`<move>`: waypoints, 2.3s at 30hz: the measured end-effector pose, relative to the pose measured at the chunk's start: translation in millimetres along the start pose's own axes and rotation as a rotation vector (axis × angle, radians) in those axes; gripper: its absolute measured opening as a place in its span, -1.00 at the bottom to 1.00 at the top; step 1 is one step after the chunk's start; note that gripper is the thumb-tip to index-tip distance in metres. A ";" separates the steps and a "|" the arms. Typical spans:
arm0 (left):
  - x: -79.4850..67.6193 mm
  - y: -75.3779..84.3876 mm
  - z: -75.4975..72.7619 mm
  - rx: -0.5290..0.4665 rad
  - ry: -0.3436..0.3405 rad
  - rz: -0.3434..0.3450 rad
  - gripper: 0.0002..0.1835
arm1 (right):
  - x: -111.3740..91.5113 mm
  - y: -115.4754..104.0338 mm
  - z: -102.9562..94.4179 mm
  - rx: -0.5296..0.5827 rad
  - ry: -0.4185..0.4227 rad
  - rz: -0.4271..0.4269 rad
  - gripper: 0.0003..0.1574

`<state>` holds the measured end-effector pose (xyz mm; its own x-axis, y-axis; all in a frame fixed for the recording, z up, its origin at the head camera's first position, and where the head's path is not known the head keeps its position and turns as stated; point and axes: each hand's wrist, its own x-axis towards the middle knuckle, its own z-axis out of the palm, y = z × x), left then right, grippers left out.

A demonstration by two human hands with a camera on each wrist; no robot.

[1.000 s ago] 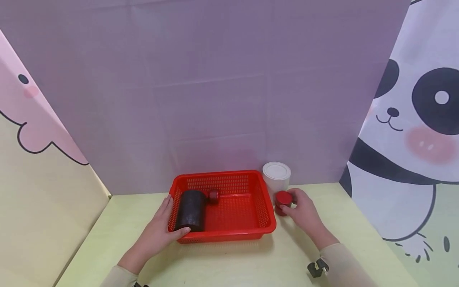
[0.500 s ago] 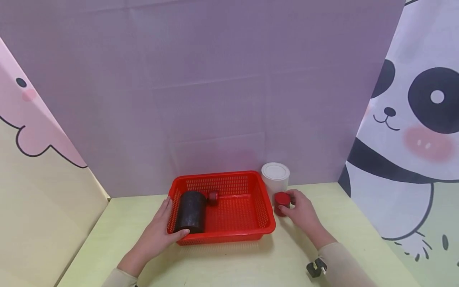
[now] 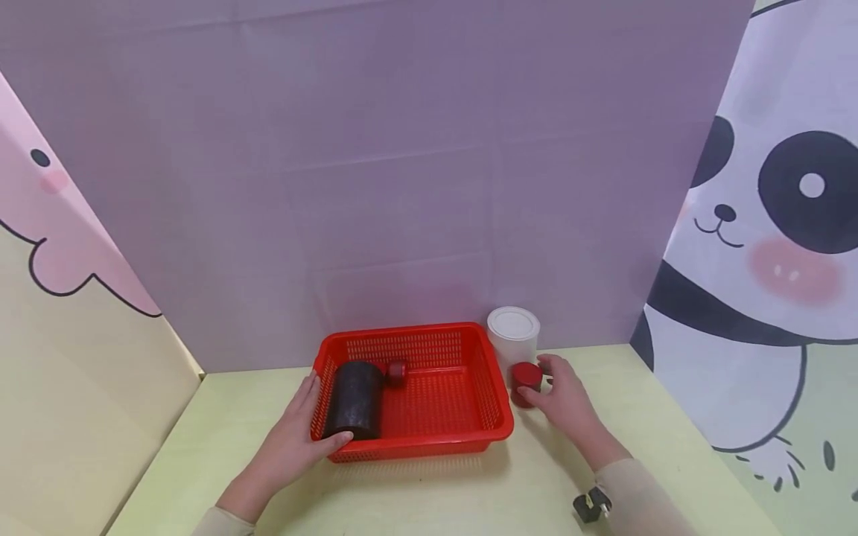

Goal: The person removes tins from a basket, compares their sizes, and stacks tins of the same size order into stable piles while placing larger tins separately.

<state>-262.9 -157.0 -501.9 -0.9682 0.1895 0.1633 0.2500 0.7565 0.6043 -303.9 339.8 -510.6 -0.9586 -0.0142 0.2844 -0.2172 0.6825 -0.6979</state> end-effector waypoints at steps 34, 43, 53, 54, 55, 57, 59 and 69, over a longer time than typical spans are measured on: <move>0.1 0.1 -1.0 -0.005 -0.012 -0.021 0.46 | 59.3 -137.4 7.3 0.036 -0.134 -0.251 -0.77; -6.1 -0.9 3.1 -0.021 -0.022 -0.055 0.48 | 90.5 -167.8 49.1 -0.005 -0.316 -0.315 -0.86; -5.0 4.8 0.3 -0.022 -0.015 -0.043 0.46 | 112.4 -186.8 87.8 -0.008 -0.393 -0.343 -0.62; -4.6 5.2 0.2 -0.020 -0.016 -0.049 0.47 | 114.3 -186.5 91.5 -0.024 -0.405 -0.344 -0.57; -4.2 5.5 0.2 -0.019 -0.019 -0.056 0.47 | 116.0 -185.9 94.9 -0.040 -0.419 -0.345 -0.53; -3.4 5.3 0.6 -0.020 -0.021 -0.060 0.47 | 118.9 -184.6 101.5 -0.063 -0.442 -0.354 -0.46; -2.2 4.6 1.2 -0.016 -0.023 -0.057 0.48 | 121.0 -183.5 105.8 -0.079 -0.465 -0.360 -0.41; -0.5 6.7 -1.9 -0.013 -0.022 -0.042 0.45 | 124.0 -170.5 119.0 -0.122 -0.572 -0.338 -0.26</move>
<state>-260.7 -153.2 -496.4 -0.9777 0.1719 0.1202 0.2092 0.7557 0.6206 -407.7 134.8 -434.5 -0.7956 -0.6032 0.0572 -0.5319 0.6501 -0.5427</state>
